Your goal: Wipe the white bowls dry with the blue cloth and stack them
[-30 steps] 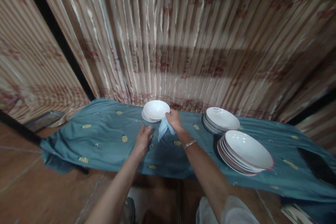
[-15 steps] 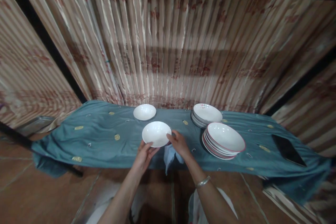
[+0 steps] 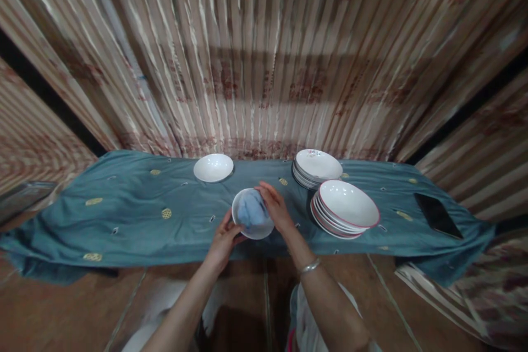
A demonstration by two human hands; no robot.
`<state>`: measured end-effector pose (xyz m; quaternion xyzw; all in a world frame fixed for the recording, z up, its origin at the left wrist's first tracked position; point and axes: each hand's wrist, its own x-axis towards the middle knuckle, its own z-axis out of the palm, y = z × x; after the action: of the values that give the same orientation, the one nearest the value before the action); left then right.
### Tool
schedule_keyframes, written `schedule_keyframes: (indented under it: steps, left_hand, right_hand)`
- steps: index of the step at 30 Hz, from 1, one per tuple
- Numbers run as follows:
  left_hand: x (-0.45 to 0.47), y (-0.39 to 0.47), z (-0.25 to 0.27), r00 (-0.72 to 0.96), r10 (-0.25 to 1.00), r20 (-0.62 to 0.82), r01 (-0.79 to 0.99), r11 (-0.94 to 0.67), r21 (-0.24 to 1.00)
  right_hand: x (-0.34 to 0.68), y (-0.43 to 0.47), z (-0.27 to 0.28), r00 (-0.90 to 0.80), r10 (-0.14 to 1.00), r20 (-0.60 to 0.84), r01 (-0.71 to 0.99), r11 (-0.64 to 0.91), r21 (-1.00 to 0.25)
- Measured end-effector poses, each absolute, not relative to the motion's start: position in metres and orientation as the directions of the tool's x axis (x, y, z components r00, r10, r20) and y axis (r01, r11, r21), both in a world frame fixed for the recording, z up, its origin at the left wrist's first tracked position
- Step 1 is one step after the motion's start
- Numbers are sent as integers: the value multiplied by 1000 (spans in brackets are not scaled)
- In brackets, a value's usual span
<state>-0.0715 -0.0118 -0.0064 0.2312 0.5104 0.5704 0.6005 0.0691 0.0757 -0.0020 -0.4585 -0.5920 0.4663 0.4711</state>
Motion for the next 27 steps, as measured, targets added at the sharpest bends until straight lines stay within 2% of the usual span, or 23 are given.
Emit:
schedule_keyframes:
  steps: [3, 5, 8, 15, 19, 27]
  left_hand:
    - [-74, -12, -7, -155, 932, -326, -461, 224, 859]
    - [-75, -10, -7, -149, 934, -326, -467, 225, 855]
    - [-75, -8, -7, -147, 928, -341, -481, 235, 845]
    - [-70, -11, -11, -158, 935, -318, -494, 204, 845]
    - [-68, -16, -11, -146, 946, -288, -459, 193, 867]
    - [-69, -17, -9, -95, 964, -249, -447, 182, 876]
  right_hand:
    - [70, 71, -2, -288, 934, 210, 323, 301, -897]
    - [75, 67, -1, -284, 914, 291, 441, 393, -807]
    - [83, 60, 4, -256, 902, 349, 522, 433, -735]
    - [79, 58, -7, -422, 850, 316, 458, 501, -735]
    - [70, 66, -15, -452, 836, 311, 433, 511, -743]
    - [57, 64, -13, -554, 793, 253, 105, 368, -924]
